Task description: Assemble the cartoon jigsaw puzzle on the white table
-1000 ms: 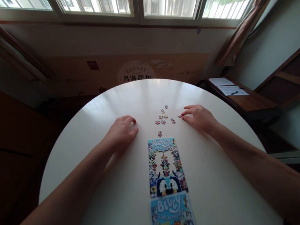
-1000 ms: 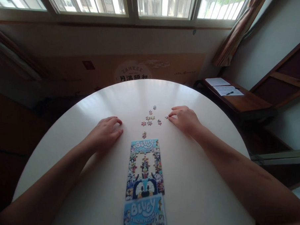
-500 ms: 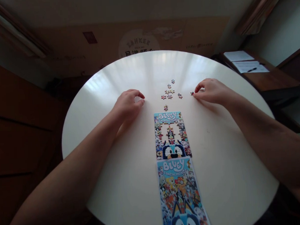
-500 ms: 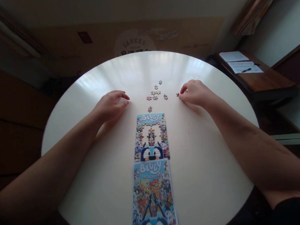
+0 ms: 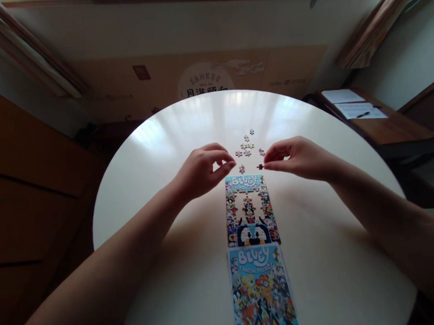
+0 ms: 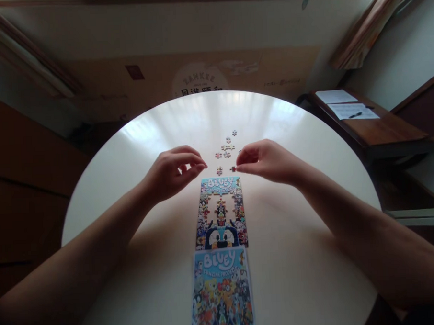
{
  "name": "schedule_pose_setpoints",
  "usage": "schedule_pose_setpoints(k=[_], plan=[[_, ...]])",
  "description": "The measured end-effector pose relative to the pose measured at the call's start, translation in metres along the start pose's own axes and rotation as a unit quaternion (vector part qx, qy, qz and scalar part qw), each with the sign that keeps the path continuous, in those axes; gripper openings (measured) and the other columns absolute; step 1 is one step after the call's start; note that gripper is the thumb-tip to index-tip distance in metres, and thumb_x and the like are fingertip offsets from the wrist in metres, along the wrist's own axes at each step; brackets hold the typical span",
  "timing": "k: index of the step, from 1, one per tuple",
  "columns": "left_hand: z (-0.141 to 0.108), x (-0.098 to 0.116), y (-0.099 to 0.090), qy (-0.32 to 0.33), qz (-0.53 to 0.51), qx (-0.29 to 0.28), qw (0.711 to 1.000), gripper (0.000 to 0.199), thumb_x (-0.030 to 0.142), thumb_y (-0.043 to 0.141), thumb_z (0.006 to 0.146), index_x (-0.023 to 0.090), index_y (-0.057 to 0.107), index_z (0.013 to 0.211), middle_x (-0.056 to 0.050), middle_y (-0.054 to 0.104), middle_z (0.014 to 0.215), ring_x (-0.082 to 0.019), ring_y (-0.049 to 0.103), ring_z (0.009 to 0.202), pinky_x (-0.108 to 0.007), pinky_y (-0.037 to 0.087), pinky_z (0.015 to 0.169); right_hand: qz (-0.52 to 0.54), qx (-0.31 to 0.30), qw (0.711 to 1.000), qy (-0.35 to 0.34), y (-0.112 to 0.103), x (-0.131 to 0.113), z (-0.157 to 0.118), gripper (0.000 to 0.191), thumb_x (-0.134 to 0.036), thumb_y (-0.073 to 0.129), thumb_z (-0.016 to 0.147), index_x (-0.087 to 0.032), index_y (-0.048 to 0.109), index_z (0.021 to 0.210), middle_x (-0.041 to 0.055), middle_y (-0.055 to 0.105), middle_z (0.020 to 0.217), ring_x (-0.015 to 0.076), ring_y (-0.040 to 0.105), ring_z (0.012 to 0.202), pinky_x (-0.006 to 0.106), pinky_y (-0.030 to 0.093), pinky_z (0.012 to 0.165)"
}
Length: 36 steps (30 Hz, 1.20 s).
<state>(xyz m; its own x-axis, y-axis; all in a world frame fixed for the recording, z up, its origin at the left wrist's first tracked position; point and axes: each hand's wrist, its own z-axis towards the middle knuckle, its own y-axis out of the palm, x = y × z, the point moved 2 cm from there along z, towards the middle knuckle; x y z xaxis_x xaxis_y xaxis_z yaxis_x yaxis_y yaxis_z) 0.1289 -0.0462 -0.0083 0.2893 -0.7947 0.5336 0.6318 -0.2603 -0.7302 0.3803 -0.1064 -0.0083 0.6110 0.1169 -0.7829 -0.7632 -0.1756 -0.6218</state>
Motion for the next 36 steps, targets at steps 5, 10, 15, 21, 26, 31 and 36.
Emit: schedule_pose_setpoints(k=[5,10,15,21,26,31,36], plan=[[-0.001,0.008,0.006,0.025,-0.010,-0.100,0.995,0.016,0.029,0.065,0.090,0.019,0.075,0.085,-0.005,0.071,0.085,-0.013,0.064,0.071,-0.028,0.051,0.065,0.110,-0.081,0.991,-0.009,0.033,-0.015,-0.003,0.021,-0.038,0.075,0.081,-0.019,0.076,0.090,0.0046,0.078,0.087,0.0188,0.072,0.081,0.034,0.057,0.077],[-0.003,0.006,0.010,0.056,0.000,-0.148,0.987,0.009,0.026,0.069,0.086,0.023,0.077,0.086,-0.004,0.072,0.091,-0.016,0.065,0.084,-0.030,0.052,0.075,0.080,-0.118,0.990,-0.019,0.044,-0.018,-0.005,0.011,-0.028,0.071,0.083,-0.020,0.077,0.089,0.0030,0.078,0.086,0.0173,0.072,0.080,0.030,0.055,0.074],[-0.004,0.004,0.012,0.059,0.001,-0.181,0.982,0.010,0.022,0.070,0.085,0.026,0.078,0.088,-0.003,0.072,0.092,-0.017,0.065,0.089,-0.031,0.052,0.081,-0.005,-0.088,0.995,-0.039,0.045,-0.022,-0.008,0.010,-0.019,0.067,0.083,-0.022,0.077,0.084,-0.0005,0.076,0.078,0.0134,0.069,0.071,0.026,0.052,0.068],[-0.005,0.001,0.015,0.074,-0.017,-0.193,0.978,0.014,0.018,0.070,0.086,0.027,0.079,0.092,-0.003,0.074,0.106,-0.018,0.066,0.099,-0.033,0.052,0.087,-0.019,-0.097,0.994,-0.043,0.048,-0.023,-0.008,0.011,-0.021,0.067,0.084,-0.022,0.078,0.086,-0.0007,0.077,0.079,0.0129,0.069,0.070,0.026,0.051,0.068],[-0.005,0.000,0.017,0.093,-0.020,-0.196,0.976,0.016,0.020,0.067,0.089,0.029,0.079,0.095,-0.003,0.075,0.108,-0.018,0.066,0.098,-0.035,0.053,0.089,-0.038,-0.100,0.993,-0.041,0.049,-0.022,-0.008,0.012,-0.021,0.066,0.085,-0.022,0.079,0.086,0.0003,0.077,0.081,0.0142,0.069,0.072,0.026,0.051,0.067],[-0.006,0.003,0.017,0.101,-0.014,-0.208,0.973,0.027,0.012,0.064,0.088,0.031,0.080,0.098,-0.001,0.075,0.112,-0.019,0.066,0.104,-0.036,0.053,0.092,-0.050,-0.099,0.993,-0.040,0.051,-0.023,-0.008,0.013,-0.021,0.066,0.084,-0.023,0.079,0.084,0.0000,0.077,0.079,0.0138,0.068,0.069,0.027,0.050,0.065],[-0.006,0.002,0.017,0.102,-0.002,-0.214,0.972,0.034,0.007,0.064,0.084,0.033,0.080,0.099,0.000,0.075,0.115,-0.019,0.065,0.106,-0.038,0.053,0.094,-0.077,-0.088,0.991,-0.069,0.051,-0.023,-0.009,0.015,-0.021,0.065,0.084,-0.026,0.079,0.086,-0.0004,0.077,0.081,0.0141,0.068,0.071,0.028,0.050,0.068]])
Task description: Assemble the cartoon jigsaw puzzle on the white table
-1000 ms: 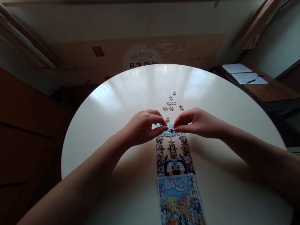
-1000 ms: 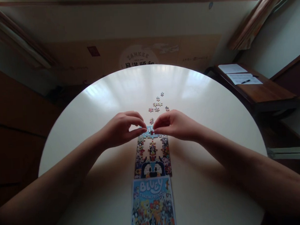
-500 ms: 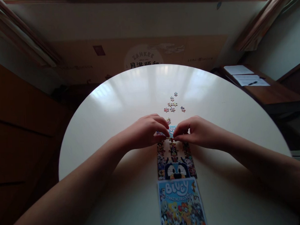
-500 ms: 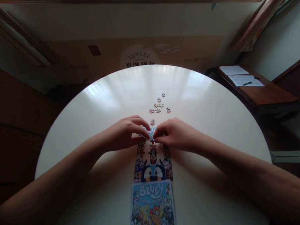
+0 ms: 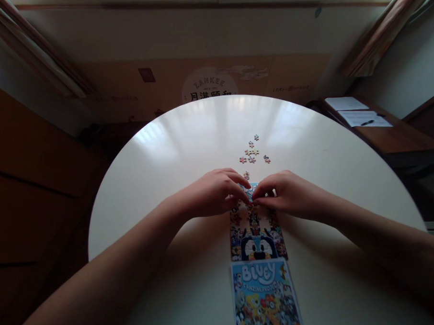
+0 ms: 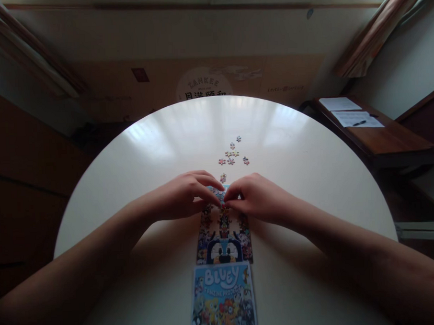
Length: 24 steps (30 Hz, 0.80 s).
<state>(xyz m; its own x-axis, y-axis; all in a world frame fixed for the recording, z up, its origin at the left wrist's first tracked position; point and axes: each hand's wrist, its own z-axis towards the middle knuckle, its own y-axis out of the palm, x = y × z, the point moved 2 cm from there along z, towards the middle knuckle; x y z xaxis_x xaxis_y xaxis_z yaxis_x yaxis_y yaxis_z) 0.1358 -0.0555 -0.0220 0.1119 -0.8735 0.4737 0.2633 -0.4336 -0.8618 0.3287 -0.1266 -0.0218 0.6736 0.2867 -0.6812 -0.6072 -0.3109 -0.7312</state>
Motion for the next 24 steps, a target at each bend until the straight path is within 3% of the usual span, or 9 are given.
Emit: schedule_pose_setpoints(k=[12,24], plan=[[-0.0004,-0.0017,0.0011,-0.011,0.012,0.000,1.000,0.033,0.009,0.065,0.083,0.034,0.080,0.098,-0.002,0.072,0.118,-0.021,0.064,0.109,-0.041,0.052,0.096,-0.105,-0.014,0.992,-0.068,-0.0097,0.0077,-0.0033,0.015,-0.023,0.066,0.086,-0.029,0.080,0.090,-0.0003,0.074,0.085,0.0152,0.066,0.075,0.029,0.047,0.068],[-0.0010,-0.0033,0.0027,-0.015,0.012,-0.010,1.000,0.037,0.006,0.063,0.082,0.034,0.080,0.098,-0.001,0.072,0.119,-0.020,0.063,0.109,-0.039,0.051,0.098,-0.116,-0.021,0.989,-0.095,-0.0052,0.0080,-0.0028,0.018,-0.024,0.067,0.088,-0.033,0.080,0.096,-0.0021,0.075,0.089,0.0143,0.067,0.078,0.028,0.046,0.068]])
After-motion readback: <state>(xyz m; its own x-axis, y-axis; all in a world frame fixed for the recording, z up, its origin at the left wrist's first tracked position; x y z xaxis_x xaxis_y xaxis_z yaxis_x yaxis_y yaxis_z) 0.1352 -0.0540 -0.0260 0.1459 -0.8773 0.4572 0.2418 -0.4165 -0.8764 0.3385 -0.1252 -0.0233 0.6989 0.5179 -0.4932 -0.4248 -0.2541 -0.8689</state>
